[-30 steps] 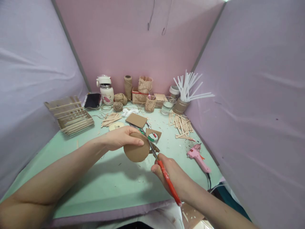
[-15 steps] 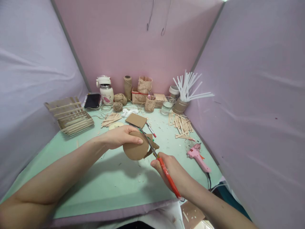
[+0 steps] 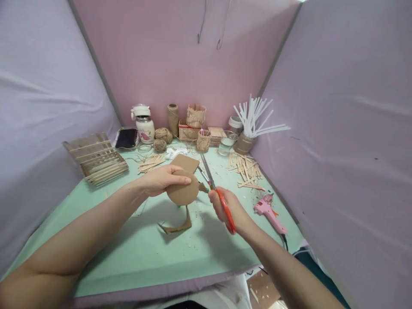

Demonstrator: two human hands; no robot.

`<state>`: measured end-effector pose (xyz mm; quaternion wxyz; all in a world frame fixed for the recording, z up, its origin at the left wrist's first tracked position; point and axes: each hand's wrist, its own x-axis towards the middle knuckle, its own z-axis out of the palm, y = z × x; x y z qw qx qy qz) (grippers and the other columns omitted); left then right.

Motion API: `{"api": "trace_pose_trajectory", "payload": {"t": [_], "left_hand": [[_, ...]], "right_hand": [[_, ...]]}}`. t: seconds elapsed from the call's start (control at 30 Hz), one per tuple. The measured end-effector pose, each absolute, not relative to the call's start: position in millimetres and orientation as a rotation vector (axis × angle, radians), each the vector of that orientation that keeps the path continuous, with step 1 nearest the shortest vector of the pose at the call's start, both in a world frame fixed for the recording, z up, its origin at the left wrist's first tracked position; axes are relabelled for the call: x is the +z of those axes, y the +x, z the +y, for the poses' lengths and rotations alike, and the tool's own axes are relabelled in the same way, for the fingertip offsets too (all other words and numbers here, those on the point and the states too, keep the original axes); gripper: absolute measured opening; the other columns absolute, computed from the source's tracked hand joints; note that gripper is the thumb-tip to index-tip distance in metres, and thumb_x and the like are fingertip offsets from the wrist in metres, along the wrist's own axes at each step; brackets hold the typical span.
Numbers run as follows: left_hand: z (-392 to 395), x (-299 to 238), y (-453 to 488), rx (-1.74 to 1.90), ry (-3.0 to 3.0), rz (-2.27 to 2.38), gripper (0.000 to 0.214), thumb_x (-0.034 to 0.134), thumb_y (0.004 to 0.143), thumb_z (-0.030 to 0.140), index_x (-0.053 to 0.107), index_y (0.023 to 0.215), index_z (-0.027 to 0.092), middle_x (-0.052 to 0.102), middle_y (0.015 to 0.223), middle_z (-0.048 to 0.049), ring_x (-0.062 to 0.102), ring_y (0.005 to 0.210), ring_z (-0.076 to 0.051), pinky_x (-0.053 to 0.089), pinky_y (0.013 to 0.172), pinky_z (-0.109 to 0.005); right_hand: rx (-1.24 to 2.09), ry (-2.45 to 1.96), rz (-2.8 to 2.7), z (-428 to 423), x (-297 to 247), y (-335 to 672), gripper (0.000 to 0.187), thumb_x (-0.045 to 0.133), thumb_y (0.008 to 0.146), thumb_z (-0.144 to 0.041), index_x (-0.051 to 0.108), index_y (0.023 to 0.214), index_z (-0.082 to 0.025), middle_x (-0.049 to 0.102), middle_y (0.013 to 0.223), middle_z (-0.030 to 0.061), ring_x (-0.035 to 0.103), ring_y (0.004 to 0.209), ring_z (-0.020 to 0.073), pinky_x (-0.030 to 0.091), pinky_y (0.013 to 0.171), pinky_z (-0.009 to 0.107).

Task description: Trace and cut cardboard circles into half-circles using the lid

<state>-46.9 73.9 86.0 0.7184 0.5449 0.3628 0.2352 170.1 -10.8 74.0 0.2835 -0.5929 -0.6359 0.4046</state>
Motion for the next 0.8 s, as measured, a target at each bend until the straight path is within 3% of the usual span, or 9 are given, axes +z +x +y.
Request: {"api": "trace_pose_trajectory", "payload": {"t": [0.13,0.43,0.8], "left_hand": [[85,74,-43,0.674,1.002,0.803,0.043,0.082,0.068,0.042,0.073,0.099,0.014,0.073,0.099,-0.0098,0.066,0.088,-0.021,0.050,0.077,-0.031],[106,45,-40,0.789,0.763,0.708,0.026,0.062,0.091,0.032,0.070,0.109,0.015,0.071,0.114,-0.0127,0.068,0.096,-0.020,0.054,0.087,-0.034],[102,37,-33,0.725,0.718,0.754,0.036,0.065,0.087,0.045,0.069,0.111,0.018,0.071,0.116,-0.0124,0.070,0.095,-0.021,0.056,0.081,-0.032]], "right_hand": [[1.022,-1.384,-1.420,26,49,163,0.038,0.052,0.084,-0.058,0.043,0.069,-0.024,0.046,0.047,-0.0060,0.043,0.043,0.0126,0.035,0.046,0.026],[1.130,-1.164,-1.209,75,20,143,0.035,0.072,0.067,-0.049,0.051,0.074,-0.022,0.058,0.066,-0.0021,0.051,0.055,0.0133,0.044,0.053,0.027],[1.077,-1.156,-1.099,80,5,156,0.033,0.077,0.064,-0.043,0.053,0.072,-0.021,0.055,0.058,-0.0045,0.048,0.050,0.0122,0.040,0.048,0.026]]}}
